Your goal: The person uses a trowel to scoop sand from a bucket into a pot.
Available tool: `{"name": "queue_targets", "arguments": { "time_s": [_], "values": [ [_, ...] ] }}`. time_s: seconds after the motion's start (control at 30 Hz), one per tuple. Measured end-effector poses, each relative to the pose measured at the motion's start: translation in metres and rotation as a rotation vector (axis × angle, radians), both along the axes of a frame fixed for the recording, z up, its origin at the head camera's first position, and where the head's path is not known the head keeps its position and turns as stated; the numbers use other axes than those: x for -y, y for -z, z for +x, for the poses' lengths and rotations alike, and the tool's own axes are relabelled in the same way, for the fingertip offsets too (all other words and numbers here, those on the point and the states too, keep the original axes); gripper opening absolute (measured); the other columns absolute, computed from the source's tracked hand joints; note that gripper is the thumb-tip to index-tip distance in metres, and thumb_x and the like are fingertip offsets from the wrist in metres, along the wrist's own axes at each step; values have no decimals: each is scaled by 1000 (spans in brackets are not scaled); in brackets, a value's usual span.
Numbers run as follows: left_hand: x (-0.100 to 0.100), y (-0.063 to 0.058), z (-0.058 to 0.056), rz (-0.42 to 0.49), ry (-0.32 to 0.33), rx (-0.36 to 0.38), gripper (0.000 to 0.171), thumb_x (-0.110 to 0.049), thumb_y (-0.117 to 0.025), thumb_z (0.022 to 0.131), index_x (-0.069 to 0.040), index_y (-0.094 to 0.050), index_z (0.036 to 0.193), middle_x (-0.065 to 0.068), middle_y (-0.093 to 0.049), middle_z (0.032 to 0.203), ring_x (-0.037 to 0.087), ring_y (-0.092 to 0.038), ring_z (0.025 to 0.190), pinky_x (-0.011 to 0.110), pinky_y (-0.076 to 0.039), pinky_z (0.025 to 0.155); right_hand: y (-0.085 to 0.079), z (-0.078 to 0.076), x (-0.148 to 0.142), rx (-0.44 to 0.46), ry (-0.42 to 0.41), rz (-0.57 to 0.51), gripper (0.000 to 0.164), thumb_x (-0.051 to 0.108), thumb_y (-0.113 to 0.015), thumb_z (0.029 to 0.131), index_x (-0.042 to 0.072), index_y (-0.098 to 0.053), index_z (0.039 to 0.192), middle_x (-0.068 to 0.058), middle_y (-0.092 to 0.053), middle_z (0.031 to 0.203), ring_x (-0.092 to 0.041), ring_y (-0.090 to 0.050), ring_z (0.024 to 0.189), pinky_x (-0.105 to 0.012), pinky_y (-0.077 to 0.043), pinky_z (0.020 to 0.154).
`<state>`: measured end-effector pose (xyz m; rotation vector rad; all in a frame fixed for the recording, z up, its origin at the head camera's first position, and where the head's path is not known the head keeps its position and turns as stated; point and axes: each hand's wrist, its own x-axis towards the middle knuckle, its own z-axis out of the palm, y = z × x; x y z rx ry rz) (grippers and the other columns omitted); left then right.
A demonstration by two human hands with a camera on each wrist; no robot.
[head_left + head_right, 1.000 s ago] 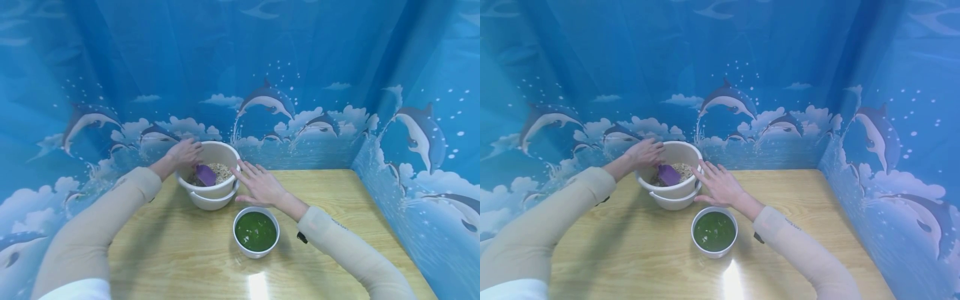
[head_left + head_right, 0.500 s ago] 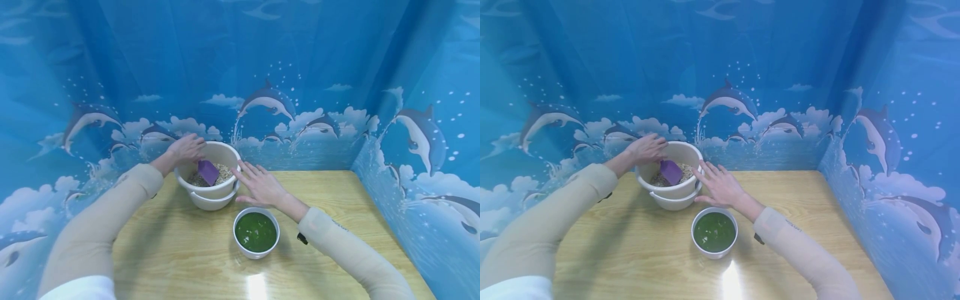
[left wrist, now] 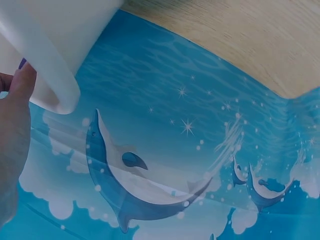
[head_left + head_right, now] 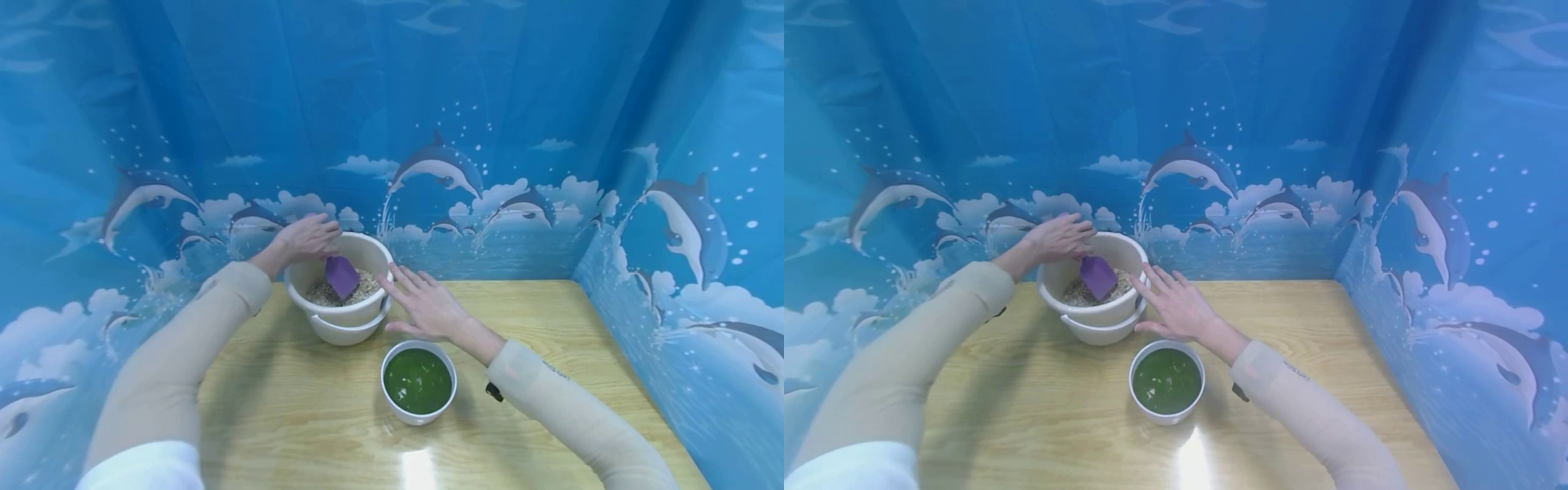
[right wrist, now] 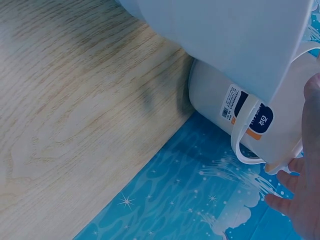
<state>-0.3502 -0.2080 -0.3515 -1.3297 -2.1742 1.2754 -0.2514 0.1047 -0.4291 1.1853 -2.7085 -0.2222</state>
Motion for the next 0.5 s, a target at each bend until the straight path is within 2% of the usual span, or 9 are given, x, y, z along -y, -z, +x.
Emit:
{"name": "queue_targets", "arguments": {
  "time_s": [0.1,0.3,0.5],
  "values": [
    [0,0,-2,-6,9,-3,27,-45,-63,103,-28,-67,123,7,-65,128,24,-56,115,38,-46,95,1,0,0,-7,3,3,97,78,-40,100,19,-9,171,-17,-13,177,-36,-28,162,-55,-36,126],
    [1,2,-7,0,-19,-4,31,-47,-61,103,-29,-66,128,8,-64,134,25,-56,121,39,-47,100,2,-1,0,-17,0,1,97,78,-41,100,19,-10,171,-17,-13,177,-36,-30,161,-55,-36,126],
    [-2,3,-10,11,13,-21,30,-51,-61,102,-29,-68,122,6,-65,132,24,-56,120,40,-46,100,2,-1,-1,-18,4,16,97,80,-36,100,20,-7,171,-16,-11,178,-35,-27,162,-54,-35,127]
  ]
}}
